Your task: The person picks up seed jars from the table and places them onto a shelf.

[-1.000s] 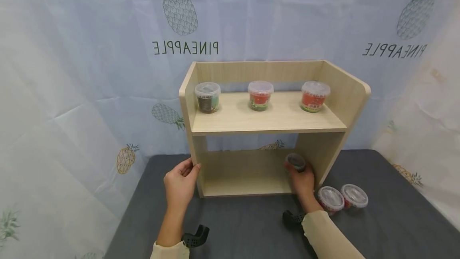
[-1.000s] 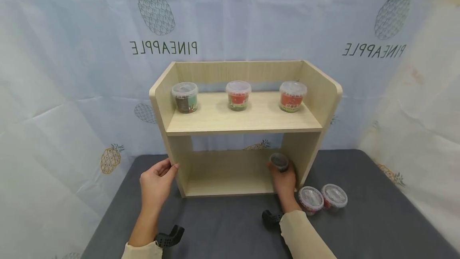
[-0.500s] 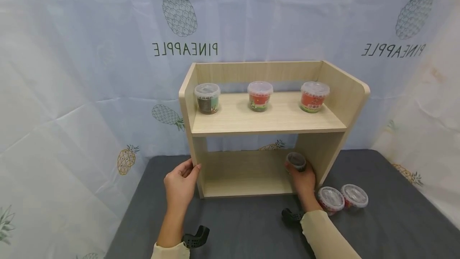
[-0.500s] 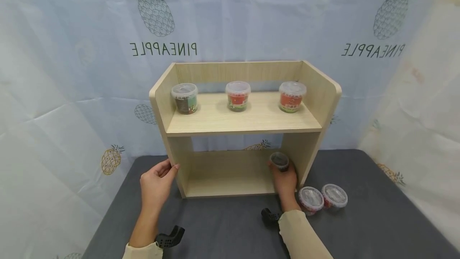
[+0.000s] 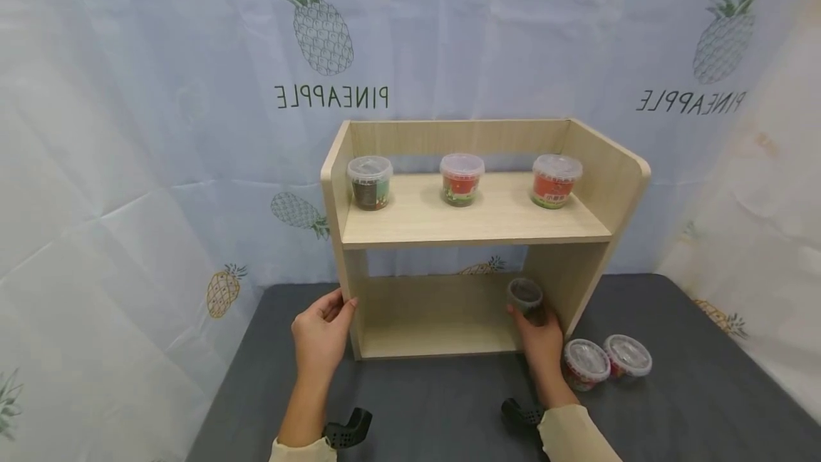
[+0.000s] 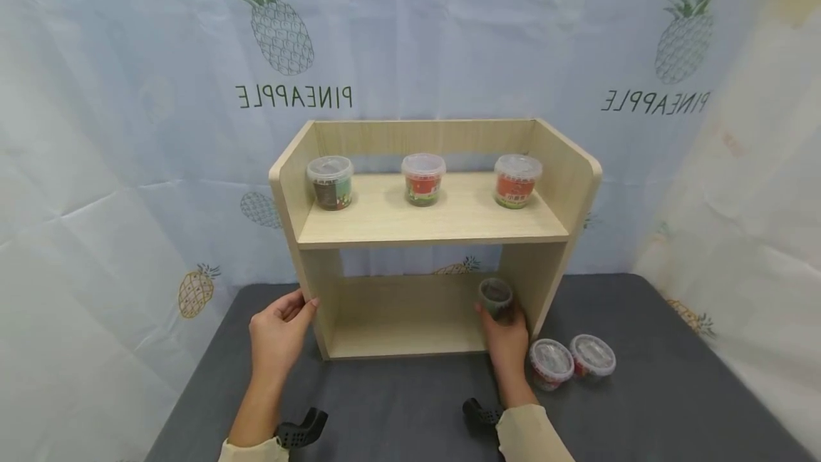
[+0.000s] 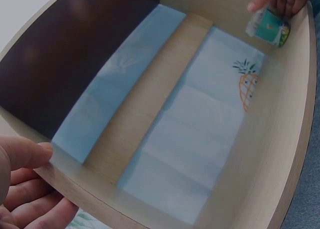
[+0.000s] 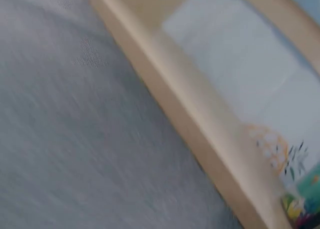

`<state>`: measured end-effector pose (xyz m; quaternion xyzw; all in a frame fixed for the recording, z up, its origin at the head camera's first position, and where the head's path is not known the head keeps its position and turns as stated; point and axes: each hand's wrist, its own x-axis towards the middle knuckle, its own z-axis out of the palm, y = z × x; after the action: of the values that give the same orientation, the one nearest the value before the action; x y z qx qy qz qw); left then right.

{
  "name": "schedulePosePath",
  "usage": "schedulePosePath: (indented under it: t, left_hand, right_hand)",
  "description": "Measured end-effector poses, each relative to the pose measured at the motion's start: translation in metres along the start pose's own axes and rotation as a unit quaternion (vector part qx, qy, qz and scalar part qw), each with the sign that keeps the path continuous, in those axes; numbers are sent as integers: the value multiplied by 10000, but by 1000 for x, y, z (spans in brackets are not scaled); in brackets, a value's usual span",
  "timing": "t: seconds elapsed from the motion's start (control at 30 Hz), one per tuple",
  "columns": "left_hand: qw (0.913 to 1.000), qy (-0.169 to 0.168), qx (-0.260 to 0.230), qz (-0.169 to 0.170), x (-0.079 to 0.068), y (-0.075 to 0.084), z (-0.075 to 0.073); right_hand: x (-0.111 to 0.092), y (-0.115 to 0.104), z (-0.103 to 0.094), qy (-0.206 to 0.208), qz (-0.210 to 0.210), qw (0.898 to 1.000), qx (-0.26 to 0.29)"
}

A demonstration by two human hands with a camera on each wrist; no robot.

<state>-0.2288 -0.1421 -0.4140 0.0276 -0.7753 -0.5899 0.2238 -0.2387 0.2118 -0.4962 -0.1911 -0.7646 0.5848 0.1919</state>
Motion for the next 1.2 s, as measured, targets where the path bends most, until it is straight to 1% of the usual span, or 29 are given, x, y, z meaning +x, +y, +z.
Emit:
schedulePosePath:
  t: [0.1,0.2,0.3,0.37,0.43,0.5,0.53,0.6,0.67,0.7,0.73,0.8,0.87,0.93,1.0,1.03,1.13,1.2]
  left_hand:
    - [10000,16,31,43,0,-1,0]
    - [10000,22,42,80,0,-1,0]
    - [9999,24,85,72,-1,-3,0]
    - [9999,30,87,74,-1,-3,-1]
    - [9999,28,81,81,0,-3,-1]
    - [9999,11,70,92,0,-3,-1]
    - [9999,0,63,93,0,-3,-1]
    - [9999,-11,63,100,1,-2,-1]
    - [9999,-31,51,112,1,-3,-1]
    - [9999,-33,45,116,1,-3,-1]
    - [9999,-36,44,117,1,-4,-1]
    - [9999,-45,43,116,0,-5,0]
    - [9999,-43,25,113,0,-5,0]
    - [9999,-20,14,98,1,-5,1]
    - [10000,8,-6,86,1,-5,1]
    - [10000,14,-5,73,1,-5,1]
    - [10000,26,11,60,1,-4,1]
    - [10000,19,22,45,1,-4,1]
  right_hand:
    - [-17,-7,-2,-222,237,9989,342]
    - [-33,-16,-6,-473,303,9964,632]
    - [-49,-29,-15,-599,142,9942,885]
    - [-57,-39,-25,-465,-129,9934,1040]
    - [-61,-46,-39,-51,-547,9919,1149]
    - [-59,-48,-55,577,-1149,9865,1010]
    - [-56,-47,-64,955,-1455,9804,919]
    - [-48,-42,-82,1676,-1877,9657,641]
    - [-39,-33,-100,2232,-2033,9528,305]
    - [-35,-28,-108,2431,-1958,9499,154]
    - [-32,-21,-116,2571,-1781,9498,41]
    - [-27,-8,-129,2654,-1319,9549,-179]
    - [-22,3,-139,2565,-769,9629,-330]
    - [-17,13,-147,2290,-274,9725,-317]
    - [-13,19,-152,1910,180,9811,-259]
    - [-11,22,-154,1727,362,9842,-145]
    - [-7,29,-156,1233,725,9896,174]
    - [-5,34,-155,1021,807,9905,449]
